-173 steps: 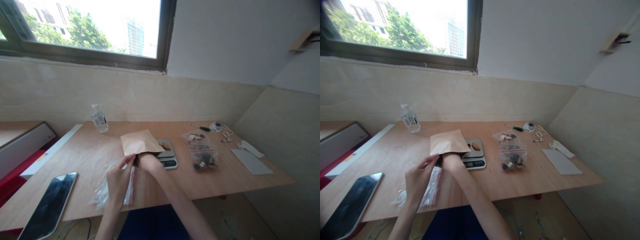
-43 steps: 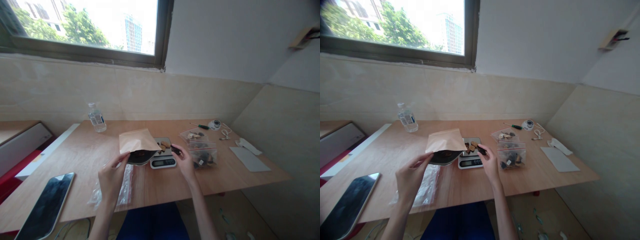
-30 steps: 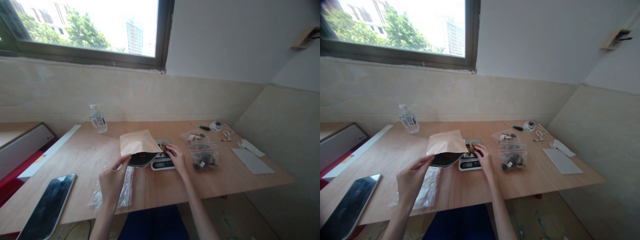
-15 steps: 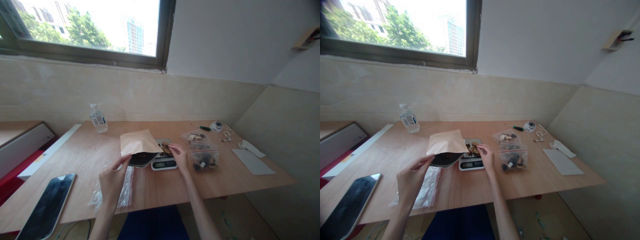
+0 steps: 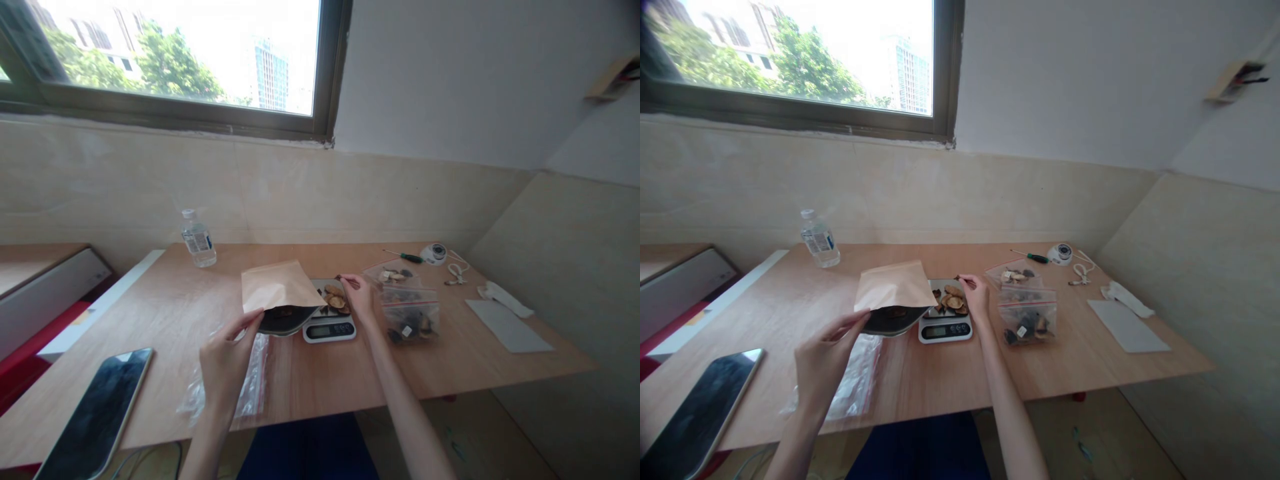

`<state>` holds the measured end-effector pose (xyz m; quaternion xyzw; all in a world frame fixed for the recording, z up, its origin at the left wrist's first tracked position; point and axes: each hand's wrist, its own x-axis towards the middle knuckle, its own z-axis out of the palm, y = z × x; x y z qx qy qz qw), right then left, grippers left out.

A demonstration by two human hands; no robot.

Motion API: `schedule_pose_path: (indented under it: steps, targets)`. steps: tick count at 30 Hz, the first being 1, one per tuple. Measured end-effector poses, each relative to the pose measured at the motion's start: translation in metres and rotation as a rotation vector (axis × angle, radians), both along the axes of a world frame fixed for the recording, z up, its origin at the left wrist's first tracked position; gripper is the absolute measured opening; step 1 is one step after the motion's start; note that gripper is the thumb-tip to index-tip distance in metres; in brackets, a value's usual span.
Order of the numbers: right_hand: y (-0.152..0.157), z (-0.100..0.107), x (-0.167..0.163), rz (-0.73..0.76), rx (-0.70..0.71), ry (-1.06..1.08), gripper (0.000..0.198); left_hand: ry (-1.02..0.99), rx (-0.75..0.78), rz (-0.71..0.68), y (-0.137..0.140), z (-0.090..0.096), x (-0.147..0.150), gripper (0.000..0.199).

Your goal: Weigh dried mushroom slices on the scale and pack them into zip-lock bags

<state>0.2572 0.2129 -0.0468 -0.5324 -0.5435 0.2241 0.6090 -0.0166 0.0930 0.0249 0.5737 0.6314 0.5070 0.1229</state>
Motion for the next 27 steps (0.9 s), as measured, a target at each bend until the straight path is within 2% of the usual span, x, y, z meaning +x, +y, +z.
schedule_pose_path:
  steps: [5, 10, 19, 27]
  targets:
    - [0.005, -0.006, 0.004, 0.037, -0.022, -0.142, 0.024, 0.015, 0.019, -0.005, 0.001, -0.001, -0.002, 0.019]
    - [0.004, -0.011, 0.007, 0.024, -0.045, -0.2, 0.026, 0.014, 0.027, -0.013, 0.002, -0.002, -0.002, 0.019]
    - [0.003, -0.005, 0.008, -0.076, -0.097, -0.208, 0.029, 0.017, 0.018, -0.007, 0.002, -0.002, -0.002, 0.017]
    - [-0.002, 0.002, 0.008, -0.065, -0.103, -0.247, 0.027, 0.015, 0.019, -0.014, 0.003, -0.003, -0.002, 0.02]
